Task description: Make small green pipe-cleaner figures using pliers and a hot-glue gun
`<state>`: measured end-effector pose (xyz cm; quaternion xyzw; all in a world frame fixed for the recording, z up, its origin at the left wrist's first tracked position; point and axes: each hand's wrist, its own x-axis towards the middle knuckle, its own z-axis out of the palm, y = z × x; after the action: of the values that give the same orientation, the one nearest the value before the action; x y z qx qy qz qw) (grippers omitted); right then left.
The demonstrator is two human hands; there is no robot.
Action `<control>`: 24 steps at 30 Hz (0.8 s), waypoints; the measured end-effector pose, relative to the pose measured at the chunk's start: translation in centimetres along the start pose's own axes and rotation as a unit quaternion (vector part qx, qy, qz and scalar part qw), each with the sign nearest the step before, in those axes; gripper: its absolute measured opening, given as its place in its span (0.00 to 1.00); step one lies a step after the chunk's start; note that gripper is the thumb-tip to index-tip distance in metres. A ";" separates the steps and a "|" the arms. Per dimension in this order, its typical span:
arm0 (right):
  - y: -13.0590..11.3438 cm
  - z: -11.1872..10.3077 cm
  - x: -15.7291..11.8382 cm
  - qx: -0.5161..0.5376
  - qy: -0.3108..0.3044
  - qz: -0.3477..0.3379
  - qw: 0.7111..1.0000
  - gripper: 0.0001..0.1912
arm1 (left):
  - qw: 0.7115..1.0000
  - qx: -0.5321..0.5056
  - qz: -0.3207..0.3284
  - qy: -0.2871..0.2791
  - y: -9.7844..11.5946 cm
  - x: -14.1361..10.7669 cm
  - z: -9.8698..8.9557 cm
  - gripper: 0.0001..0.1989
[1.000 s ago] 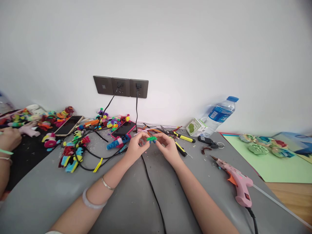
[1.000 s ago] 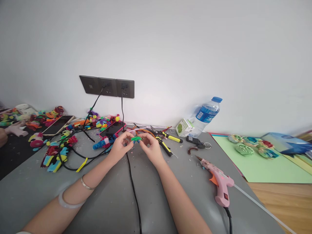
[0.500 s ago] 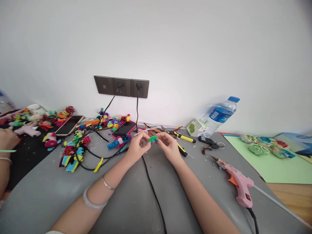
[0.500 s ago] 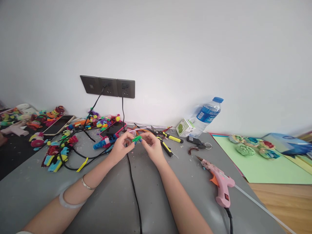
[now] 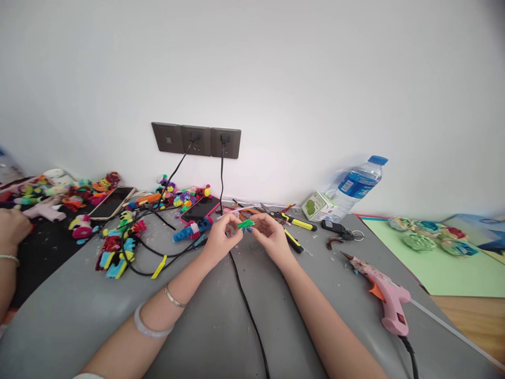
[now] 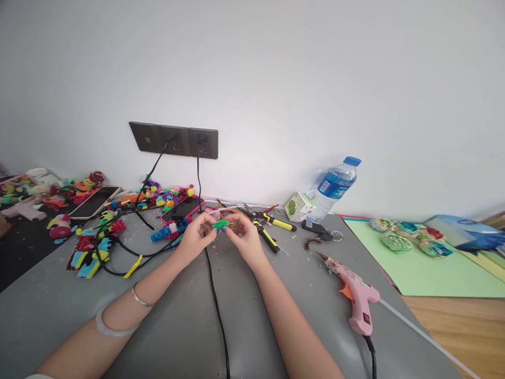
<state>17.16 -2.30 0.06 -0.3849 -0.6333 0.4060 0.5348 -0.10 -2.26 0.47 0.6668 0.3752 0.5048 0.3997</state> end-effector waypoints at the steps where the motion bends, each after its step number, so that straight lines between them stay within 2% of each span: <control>1: -0.1 0.0 0.0 -0.004 0.002 -0.001 1.000 0.14 | 1.000 -0.001 -0.002 -0.004 0.0 0.0 0.0 0.05; 17: -0.3 0.4 -0.2 -0.014 0.012 -0.005 1.000 0.08 | 0.999 -0.014 0.010 -0.031 0.0 -0.1 0.0 0.03; 24: -0.2 0.3 -0.1 -0.011 0.007 -0.016 1.000 0.08 | 0.999 -0.027 -0.020 -0.017 0.4 0.1 0.0 0.06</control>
<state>16.88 -2.55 0.20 -0.3836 -0.6399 0.3878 0.5413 -0.08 -2.37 0.90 0.6567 0.3682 0.4951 0.4337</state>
